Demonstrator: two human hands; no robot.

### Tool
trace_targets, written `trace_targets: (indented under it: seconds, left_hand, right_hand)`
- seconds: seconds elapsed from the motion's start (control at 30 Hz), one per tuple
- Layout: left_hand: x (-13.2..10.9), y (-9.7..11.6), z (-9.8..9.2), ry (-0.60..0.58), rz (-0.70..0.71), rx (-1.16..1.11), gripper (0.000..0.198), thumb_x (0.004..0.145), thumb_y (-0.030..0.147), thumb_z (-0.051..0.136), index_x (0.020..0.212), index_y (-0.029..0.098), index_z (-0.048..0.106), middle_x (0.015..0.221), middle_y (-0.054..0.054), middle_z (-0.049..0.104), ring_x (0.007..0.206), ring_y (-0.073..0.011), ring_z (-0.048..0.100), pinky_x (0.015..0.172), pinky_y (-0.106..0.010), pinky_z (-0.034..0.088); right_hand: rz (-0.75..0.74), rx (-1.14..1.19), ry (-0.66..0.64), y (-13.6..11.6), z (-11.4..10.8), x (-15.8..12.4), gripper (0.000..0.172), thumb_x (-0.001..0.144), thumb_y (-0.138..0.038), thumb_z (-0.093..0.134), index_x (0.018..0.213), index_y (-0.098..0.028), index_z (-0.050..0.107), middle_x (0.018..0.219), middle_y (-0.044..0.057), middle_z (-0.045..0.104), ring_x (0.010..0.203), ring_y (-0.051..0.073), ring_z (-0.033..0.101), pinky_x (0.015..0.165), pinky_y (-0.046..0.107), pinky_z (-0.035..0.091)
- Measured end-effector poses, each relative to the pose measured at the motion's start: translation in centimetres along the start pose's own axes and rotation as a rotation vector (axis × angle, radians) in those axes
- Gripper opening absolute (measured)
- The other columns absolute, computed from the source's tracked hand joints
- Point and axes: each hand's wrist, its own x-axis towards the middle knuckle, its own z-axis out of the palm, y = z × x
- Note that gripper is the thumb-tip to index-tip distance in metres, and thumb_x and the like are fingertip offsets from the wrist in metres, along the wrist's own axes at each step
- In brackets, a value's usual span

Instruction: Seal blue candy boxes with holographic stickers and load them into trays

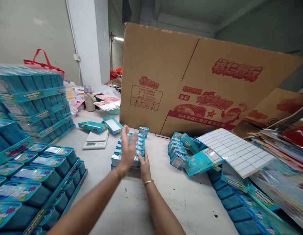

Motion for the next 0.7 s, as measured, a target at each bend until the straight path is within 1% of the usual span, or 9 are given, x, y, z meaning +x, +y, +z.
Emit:
trace_targets:
  seconds: [0.07, 0.13, 0.17, 0.23, 0.3, 0.43, 0.5, 0.6, 0.7]
  left_hand:
    - [6.6, -1.2, 0.1, 0.044, -0.073, 0.259, 0.059, 0.103, 0.042, 0.035, 0.148, 0.005, 0.026, 0.150, -0.019, 0.043, 0.136, -0.0233, 0.044, 0.112, -0.035, 0.038]
    - [11.8, -3.3, -0.2, -0.003, -0.101, 0.356, 0.064, 0.100, 0.039, 0.047, 0.145, -0.003, 0.028, 0.147, -0.023, 0.043, 0.138, -0.0288, 0.040, 0.114, -0.044, 0.033]
    - [13.6, -4.5, -0.5, -0.053, -0.106, 0.418, 0.059, 0.097, 0.037, 0.055, 0.141, 0.001, 0.038, 0.144, -0.020, 0.047, 0.136, -0.0305, 0.041, 0.114, -0.049, 0.032]
    - [15.6, -7.0, -1.4, -0.185, -0.106, 0.543, 0.039, 0.093, 0.036, 0.061, 0.125, 0.015, 0.058, 0.134, -0.011, 0.057, 0.125, -0.0285, 0.053, 0.105, -0.053, 0.042]
    - [16.1, -9.3, -2.5, -0.291, -0.106, 0.666, 0.030, 0.093, 0.036, 0.061, 0.114, 0.015, 0.063, 0.120, -0.009, 0.064, 0.111, -0.0249, 0.061, 0.097, -0.049, 0.048]
    - [16.7, -11.8, -4.0, -0.407, -0.043, 0.869, 0.024, 0.089, 0.029, 0.061, 0.071, 0.014, 0.061, 0.069, -0.001, 0.065, 0.092, -0.0255, 0.065, 0.099, -0.052, 0.037]
    - [17.7, -11.1, -3.8, -0.402, 0.013, 0.928, 0.027, 0.089, 0.027, 0.057, 0.064, 0.015, 0.056, 0.061, -0.003, 0.062, 0.095, -0.0313, 0.064, 0.101, -0.053, 0.031]
    - [18.3, -6.5, -2.4, -0.319, 0.177, 0.946, 0.027, 0.093, 0.035, 0.045, 0.077, 0.018, 0.059, 0.085, -0.010, 0.069, 0.109, -0.0356, 0.058, 0.098, -0.045, 0.032]
    - [13.7, 0.2, -0.4, -0.235, 0.492, 0.825, 0.031, 0.094, 0.043, 0.040, 0.086, 0.022, 0.062, 0.097, -0.012, 0.068, 0.101, -0.0332, 0.059, 0.082, -0.039, 0.039]
  right_hand:
    - [0.018, -0.010, 0.010, 0.2, -1.8, -0.6, 0.073, 0.091, -0.053, 0.051, 0.153, -0.019, 0.032, 0.152, 0.012, 0.042, 0.139, 0.027, 0.042, 0.112, 0.046, 0.038]
    - [-0.026, -0.101, 0.033, -0.1, -4.9, -2.0, 0.072, 0.091, -0.052, 0.054, 0.152, -0.019, 0.033, 0.155, 0.013, 0.038, 0.143, 0.027, 0.036, 0.115, 0.048, 0.033]
    - [-0.077, -0.189, 0.062, -0.5, -6.9, -2.7, 0.070, 0.091, -0.050, 0.056, 0.151, -0.020, 0.035, 0.155, 0.013, 0.037, 0.143, 0.027, 0.035, 0.116, 0.048, 0.032]
    - [-0.209, -0.439, 0.150, -1.5, -11.4, -3.8, 0.060, 0.093, -0.044, 0.056, 0.147, -0.023, 0.040, 0.153, 0.011, 0.040, 0.142, 0.025, 0.036, 0.117, 0.046, 0.031]
    - [-0.311, -0.702, 0.243, -2.7, -16.0, -4.3, 0.051, 0.095, -0.040, 0.053, 0.143, -0.023, 0.045, 0.148, 0.011, 0.045, 0.140, 0.025, 0.038, 0.117, 0.046, 0.031]
    - [-0.328, -1.145, 0.241, -4.3, -23.7, -2.9, 0.064, 0.090, -0.033, 0.059, 0.148, -0.019, 0.038, 0.151, 0.015, 0.040, 0.144, 0.031, 0.029, 0.117, 0.050, 0.028]
    - [-0.282, -1.312, 0.187, -4.8, -26.1, -1.3, 0.079, 0.083, -0.031, 0.067, 0.153, -0.017, 0.031, 0.157, 0.017, 0.029, 0.148, 0.035, 0.018, 0.118, 0.052, 0.024]
    - [-0.191, -1.406, 0.117, -5.1, -27.9, 1.3, 0.095, 0.076, -0.030, 0.074, 0.156, -0.016, 0.023, 0.162, 0.017, 0.017, 0.151, 0.035, 0.006, 0.119, 0.052, 0.017]
    - [-0.108, -1.327, 0.081, -4.6, -28.4, 3.4, 0.099, 0.073, -0.033, 0.075, 0.155, -0.014, 0.024, 0.162, 0.019, 0.017, 0.151, 0.034, 0.007, 0.120, 0.051, 0.012]
